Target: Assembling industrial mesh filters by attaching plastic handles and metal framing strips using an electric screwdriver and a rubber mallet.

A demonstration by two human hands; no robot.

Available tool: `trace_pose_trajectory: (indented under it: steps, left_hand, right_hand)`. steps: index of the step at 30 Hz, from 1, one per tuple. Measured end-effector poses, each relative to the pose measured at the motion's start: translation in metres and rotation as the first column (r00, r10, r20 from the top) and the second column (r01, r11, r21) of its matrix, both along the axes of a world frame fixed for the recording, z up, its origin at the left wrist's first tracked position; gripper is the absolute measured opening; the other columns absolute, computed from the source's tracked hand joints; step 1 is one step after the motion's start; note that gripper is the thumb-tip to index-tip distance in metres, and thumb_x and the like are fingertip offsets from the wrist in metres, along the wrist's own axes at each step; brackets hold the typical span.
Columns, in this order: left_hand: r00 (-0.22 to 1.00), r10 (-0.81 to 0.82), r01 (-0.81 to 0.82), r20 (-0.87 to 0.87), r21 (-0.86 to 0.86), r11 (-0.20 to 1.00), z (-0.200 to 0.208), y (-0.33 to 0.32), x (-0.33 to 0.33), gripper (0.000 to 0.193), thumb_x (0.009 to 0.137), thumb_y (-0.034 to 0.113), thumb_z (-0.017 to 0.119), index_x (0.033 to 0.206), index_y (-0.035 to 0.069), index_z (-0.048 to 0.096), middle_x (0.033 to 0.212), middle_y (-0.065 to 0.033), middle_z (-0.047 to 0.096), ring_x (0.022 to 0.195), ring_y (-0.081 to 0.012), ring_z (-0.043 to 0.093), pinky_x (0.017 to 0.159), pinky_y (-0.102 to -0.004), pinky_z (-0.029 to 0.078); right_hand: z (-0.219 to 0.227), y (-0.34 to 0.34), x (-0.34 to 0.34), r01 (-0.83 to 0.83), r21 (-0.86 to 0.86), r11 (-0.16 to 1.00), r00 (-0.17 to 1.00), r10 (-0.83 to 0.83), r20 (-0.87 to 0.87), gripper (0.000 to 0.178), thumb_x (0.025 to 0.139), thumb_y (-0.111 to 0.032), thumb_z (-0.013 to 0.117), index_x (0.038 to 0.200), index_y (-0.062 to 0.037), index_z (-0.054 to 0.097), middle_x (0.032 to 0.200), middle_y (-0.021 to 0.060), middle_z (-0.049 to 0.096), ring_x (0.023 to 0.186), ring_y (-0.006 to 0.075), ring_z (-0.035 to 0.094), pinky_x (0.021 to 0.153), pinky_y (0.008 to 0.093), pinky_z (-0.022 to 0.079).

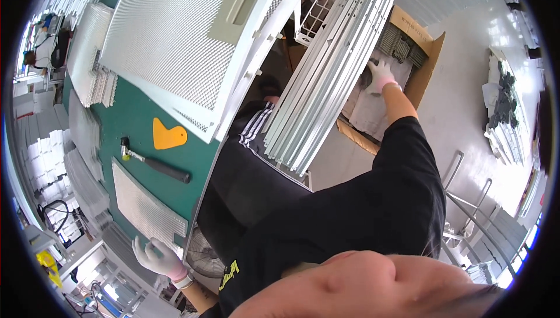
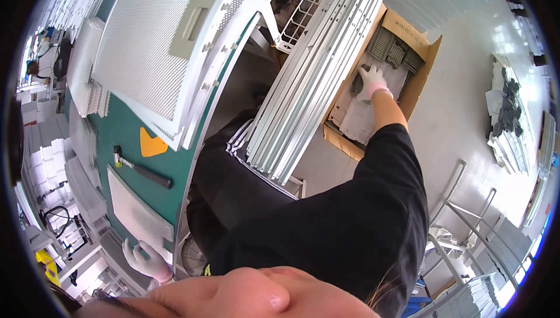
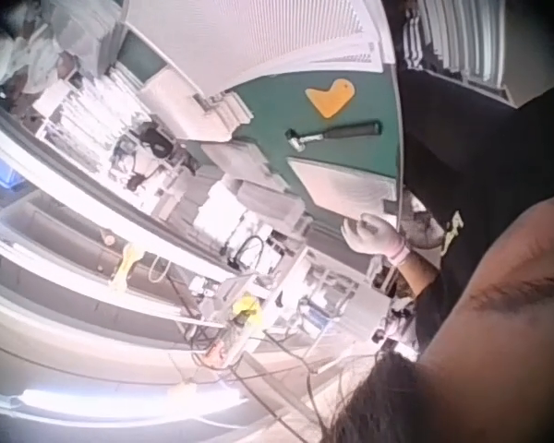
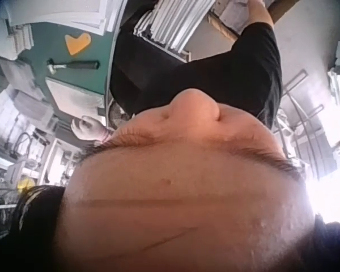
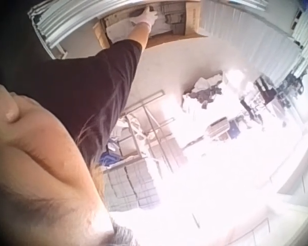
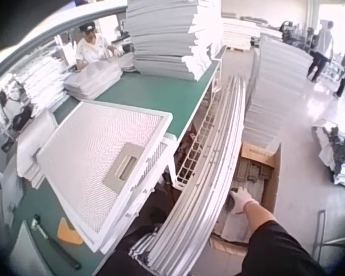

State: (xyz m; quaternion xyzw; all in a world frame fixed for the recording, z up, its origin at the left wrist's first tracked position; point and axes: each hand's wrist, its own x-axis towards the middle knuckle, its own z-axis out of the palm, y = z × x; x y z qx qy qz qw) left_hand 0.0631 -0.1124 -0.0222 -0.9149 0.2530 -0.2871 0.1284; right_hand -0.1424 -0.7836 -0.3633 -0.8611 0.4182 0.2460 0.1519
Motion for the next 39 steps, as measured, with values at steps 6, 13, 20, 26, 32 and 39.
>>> trace_pose_trajectory:
  steps: [6, 13, 20, 26, 32, 39]
  left_hand:
    - [0.999, -0.021, 0.023, 0.033, -0.052, 0.998, 0.008, 0.019, -0.006, 0.007, 0.086, 0.002, 0.062, 0.082, -0.004, 0.060, 0.116, -0.0192, 0.065, 0.111, -0.0376, 0.060, 0.094, -0.0472, 0.047]
    - [0.992, 0.052, -0.072, -0.115, -0.172, 0.983, 0.011, 0.046, -0.006, 0.014, 0.082, 0.010, 0.065, 0.091, -0.001, 0.065, 0.116, -0.0199, 0.063, 0.114, -0.0389, 0.057, 0.098, -0.0484, 0.044]
    - [0.917, 0.133, -0.257, -0.375, -0.301, 0.918, -0.004, 0.094, 0.016, 0.037, 0.081, 0.022, 0.069, 0.113, 0.003, 0.065, 0.125, -0.0183, 0.060, 0.120, -0.0376, 0.053, 0.103, -0.0472, 0.041]
    - [0.788, 0.186, -0.324, -0.587, -0.139, 0.936, -0.021, 0.127, 0.034, 0.068, 0.078, 0.042, 0.073, 0.137, 0.014, 0.053, 0.146, -0.0147, 0.045, 0.136, -0.0379, 0.039, 0.113, -0.0492, 0.030]
    - [0.770, 0.074, -0.284, -0.634, -0.237, 0.929, -0.038, 0.131, 0.036, 0.070, 0.077, 0.046, 0.073, 0.137, 0.014, 0.054, 0.147, -0.0146, 0.044, 0.137, -0.0356, 0.036, 0.115, -0.0498, 0.026]
    - [0.751, 0.104, -0.314, -0.652, -0.214, 0.925, -0.024, 0.119, -0.008, 0.066, 0.076, 0.043, 0.074, 0.133, 0.013, 0.057, 0.142, -0.0170, 0.046, 0.133, -0.0370, 0.040, 0.116, -0.0521, 0.024]
  right_hand:
    - [-0.007, 0.067, -0.047, 0.251, 0.050, 0.967, 0.873, -0.249, 0.420, 0.094, 0.055, -0.024, 0.086, 0.137, -0.0072, 0.044, 0.127, 0.0263, 0.048, 0.119, 0.0409, 0.050, 0.099, 0.0453, 0.048]
    - [0.129, 0.170, -0.041, -0.059, 0.734, 0.677, 0.121, -0.725, 0.678, 0.098, 0.059, -0.020, 0.090, 0.138, -0.0101, 0.033, 0.125, 0.0109, 0.046, 0.121, 0.0236, 0.046, 0.101, 0.0426, 0.045]
    - [0.356, 0.287, 0.129, -0.776, -0.301, 0.555, -0.256, 0.159, 0.953, 0.105, 0.049, -0.032, 0.095, 0.137, -0.0159, 0.040, 0.146, 0.0251, 0.030, 0.135, 0.0423, 0.036, 0.107, 0.0539, 0.038]
    - [0.416, 0.367, 0.324, -0.781, -0.548, 0.300, -0.124, 0.786, 0.606, 0.086, 0.052, -0.027, 0.087, 0.129, -0.0129, 0.050, 0.141, 0.0309, 0.037, 0.130, 0.0446, 0.041, 0.106, 0.0425, 0.043]
    - [0.369, 0.382, 0.412, -0.930, -0.310, 0.197, 0.171, 0.979, 0.110, 0.102, 0.058, -0.033, 0.086, 0.148, -0.0259, 0.040, 0.157, 0.0200, 0.024, 0.143, 0.0421, 0.027, 0.115, 0.0460, 0.033]
    - [0.337, 0.393, 0.380, -0.645, -0.672, 0.363, 0.154, 0.924, 0.351, 0.062, 0.068, -0.019, 0.082, 0.124, -0.0120, 0.056, 0.125, 0.0137, 0.055, 0.116, 0.0329, 0.054, 0.095, 0.0414, 0.049]
